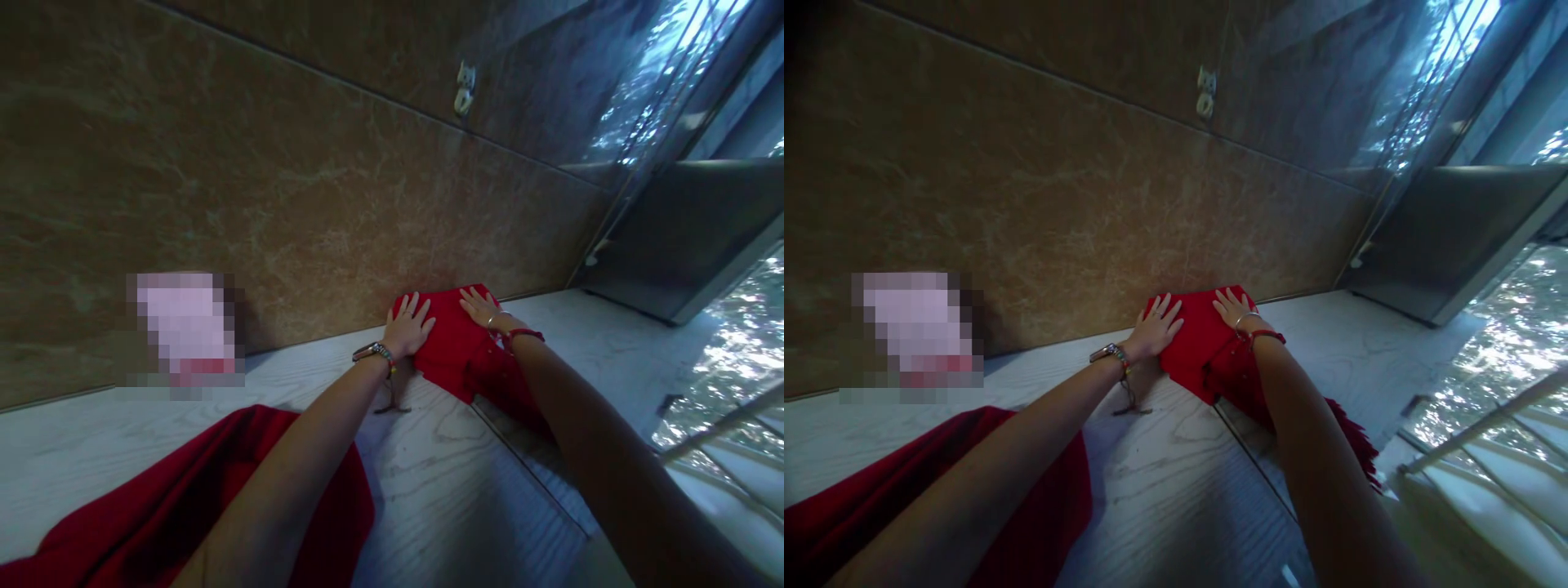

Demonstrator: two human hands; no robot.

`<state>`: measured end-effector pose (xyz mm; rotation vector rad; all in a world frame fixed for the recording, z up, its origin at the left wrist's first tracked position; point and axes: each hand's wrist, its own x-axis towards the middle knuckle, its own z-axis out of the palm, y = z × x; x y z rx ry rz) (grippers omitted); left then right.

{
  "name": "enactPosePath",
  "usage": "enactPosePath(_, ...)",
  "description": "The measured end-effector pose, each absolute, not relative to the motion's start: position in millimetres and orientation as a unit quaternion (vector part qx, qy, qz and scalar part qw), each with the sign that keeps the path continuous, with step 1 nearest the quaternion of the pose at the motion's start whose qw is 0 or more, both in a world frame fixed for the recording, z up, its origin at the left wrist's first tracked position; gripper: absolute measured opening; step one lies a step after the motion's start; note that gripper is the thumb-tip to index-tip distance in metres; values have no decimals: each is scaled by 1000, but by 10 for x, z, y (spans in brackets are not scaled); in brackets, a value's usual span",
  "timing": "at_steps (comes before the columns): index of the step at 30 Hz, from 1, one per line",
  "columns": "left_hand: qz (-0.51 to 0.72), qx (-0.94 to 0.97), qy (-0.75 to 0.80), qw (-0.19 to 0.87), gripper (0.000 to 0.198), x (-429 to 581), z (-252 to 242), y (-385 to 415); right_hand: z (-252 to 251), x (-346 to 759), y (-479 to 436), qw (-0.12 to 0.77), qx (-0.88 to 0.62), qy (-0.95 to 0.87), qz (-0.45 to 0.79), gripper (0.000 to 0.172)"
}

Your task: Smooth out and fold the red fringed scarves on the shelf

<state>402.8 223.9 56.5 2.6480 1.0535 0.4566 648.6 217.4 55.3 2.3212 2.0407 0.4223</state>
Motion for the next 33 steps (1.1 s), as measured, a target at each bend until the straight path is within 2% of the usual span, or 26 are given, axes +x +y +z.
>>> enactPosePath(3,165,920,340,106,58,3813,715,2155,875,6293,1992,10,767,633,108,54)
enactPosePath(7,93,931,346,65,62,3267,840,1943,1033,5834,1664,4,761,646,61,62)
enactPosePath(10,32,925,374,65,64,2686,844,1763,910,5384,1371,21,734,679,8,56)
enactPosePath(13,29,909,408,75,63,2016,784,1599,809,4892,1130,33,737,675,-24,49)
enactPosePath(17,49,877,469,88,62,1097,611,1379,821,4102,959,26,777,628,-33,63)
enactPosePath(21,38,840,530,111,62,333,370,1070,717,3151,846,6,702,709,-66,59)
enactPosePath(25,58,822,559,87,55,-143,180,748,437,2396,700,-7,656,749,-88,67)
enactPosePath(28,91,810,577,57,47,-340,121,636,257,2136,615,-12,659,750,-60,69)
enactPosePath(33,129,786,603,35,37,-500,109,694,162,2049,655,-33,660,750,8,58)
